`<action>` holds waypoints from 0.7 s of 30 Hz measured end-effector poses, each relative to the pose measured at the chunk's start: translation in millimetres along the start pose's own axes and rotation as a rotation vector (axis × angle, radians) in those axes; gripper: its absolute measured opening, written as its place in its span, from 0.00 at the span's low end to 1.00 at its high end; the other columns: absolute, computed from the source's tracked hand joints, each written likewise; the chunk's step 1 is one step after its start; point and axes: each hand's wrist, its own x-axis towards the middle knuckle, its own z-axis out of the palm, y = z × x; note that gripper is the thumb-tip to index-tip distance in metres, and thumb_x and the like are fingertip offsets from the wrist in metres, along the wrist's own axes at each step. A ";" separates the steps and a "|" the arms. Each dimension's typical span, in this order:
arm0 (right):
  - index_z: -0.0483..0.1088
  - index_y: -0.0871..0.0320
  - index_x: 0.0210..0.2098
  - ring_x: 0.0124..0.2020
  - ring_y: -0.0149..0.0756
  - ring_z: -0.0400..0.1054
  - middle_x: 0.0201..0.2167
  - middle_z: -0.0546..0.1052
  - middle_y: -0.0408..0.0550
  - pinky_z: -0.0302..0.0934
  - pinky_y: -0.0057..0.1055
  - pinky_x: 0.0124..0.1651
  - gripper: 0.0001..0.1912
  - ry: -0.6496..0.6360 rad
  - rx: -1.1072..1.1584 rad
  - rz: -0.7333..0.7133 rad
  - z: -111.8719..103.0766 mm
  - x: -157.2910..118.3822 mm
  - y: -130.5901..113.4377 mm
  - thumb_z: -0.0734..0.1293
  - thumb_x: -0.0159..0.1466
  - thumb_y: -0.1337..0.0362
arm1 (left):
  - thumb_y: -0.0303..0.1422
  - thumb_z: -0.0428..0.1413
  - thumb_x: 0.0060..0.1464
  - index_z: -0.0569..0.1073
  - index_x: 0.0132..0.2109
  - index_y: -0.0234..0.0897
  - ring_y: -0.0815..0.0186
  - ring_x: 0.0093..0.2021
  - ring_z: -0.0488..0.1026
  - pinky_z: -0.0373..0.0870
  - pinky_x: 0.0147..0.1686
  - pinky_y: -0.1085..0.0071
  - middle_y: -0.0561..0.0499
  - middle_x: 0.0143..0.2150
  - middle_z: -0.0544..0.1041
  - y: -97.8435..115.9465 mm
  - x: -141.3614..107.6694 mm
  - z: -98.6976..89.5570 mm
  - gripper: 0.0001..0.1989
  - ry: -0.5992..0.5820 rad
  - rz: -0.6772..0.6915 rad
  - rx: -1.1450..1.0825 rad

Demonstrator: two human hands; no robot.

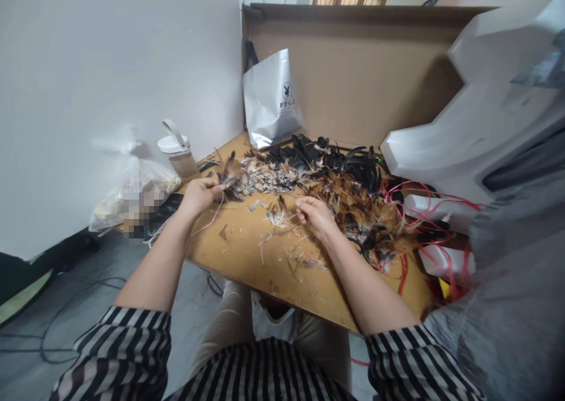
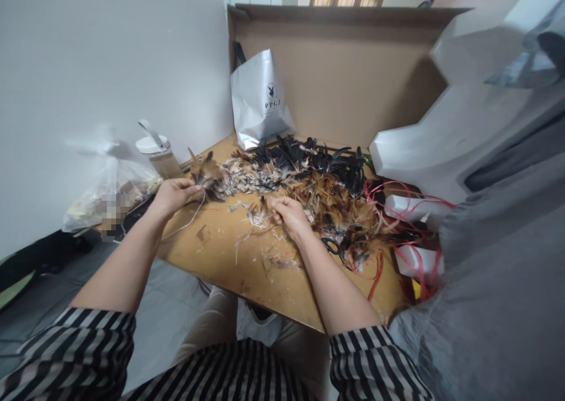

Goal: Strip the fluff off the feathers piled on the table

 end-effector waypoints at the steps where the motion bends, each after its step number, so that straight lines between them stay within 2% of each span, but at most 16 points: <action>1: 0.65 0.60 0.25 0.13 0.21 0.53 0.14 0.65 0.37 0.44 0.21 0.15 0.12 0.004 -0.032 -0.006 0.3 0.1 -0.2 0.69 0.46 0.60 | 0.36 0.62 0.34 0.72 0.21 0.32 0.75 0.18 0.60 0.53 0.19 0.78 0.55 0.15 0.67 4.4 -3.2 3.3 0.11 -0.026 0.013 -0.066; 4: 0.66 0.60 0.24 0.12 0.22 0.52 0.12 0.63 0.36 0.43 0.22 0.15 0.11 0.021 -0.190 -0.052 -0.4 0.7 -1.3 0.68 0.46 0.60 | 0.37 0.63 0.35 0.75 0.27 0.31 0.72 0.24 0.68 0.60 0.22 0.78 0.46 0.29 0.76 18.6 -16.6 24.1 0.13 -0.244 -0.052 -0.342; 10: 0.68 0.60 0.24 0.17 0.25 0.54 0.16 0.65 0.39 0.48 0.24 0.21 0.08 0.153 -0.550 -0.326 -12.5 3.4 -3.9 0.64 0.49 0.60 | 0.34 0.61 0.40 0.75 0.31 0.28 0.76 0.22 0.67 0.61 0.20 0.81 0.42 0.36 0.77 33.6 -31.7 87.6 0.12 -0.494 -0.123 -0.642; 12: 0.68 0.59 0.24 0.19 0.26 0.55 0.17 0.66 0.41 0.50 0.24 0.24 0.08 0.187 -0.675 -0.422 -15.4 2.4 -5.4 0.63 0.51 0.61 | 0.34 0.61 0.40 0.73 0.27 0.29 0.77 0.21 0.67 0.62 0.21 0.80 0.43 0.34 0.77 32.7 -30.2 107.0 0.11 -0.521 -0.120 -0.679; 16: 0.68 0.58 0.24 0.21 0.27 0.56 0.18 0.66 0.41 0.51 0.25 0.26 0.07 0.180 -0.871 -0.522 -15.1 -1.5 -7.6 0.61 0.53 0.62 | 0.37 0.62 0.38 0.70 0.24 0.30 0.75 0.17 0.66 0.60 0.18 0.80 0.47 0.21 0.75 22.5 -25.5 134.0 0.13 -0.490 -0.106 -0.576; 21: 0.69 0.58 0.25 0.23 0.29 0.58 0.21 0.68 0.42 0.53 0.26 0.29 0.07 0.098 -0.891 -0.566 -12.8 -2.2 -7.9 0.60 0.54 0.64 | 0.38 0.62 0.38 0.69 0.24 0.30 0.73 0.17 0.67 0.62 0.19 0.78 0.47 0.20 0.74 6.9 -26.0 141.9 0.14 -0.541 -0.090 -0.516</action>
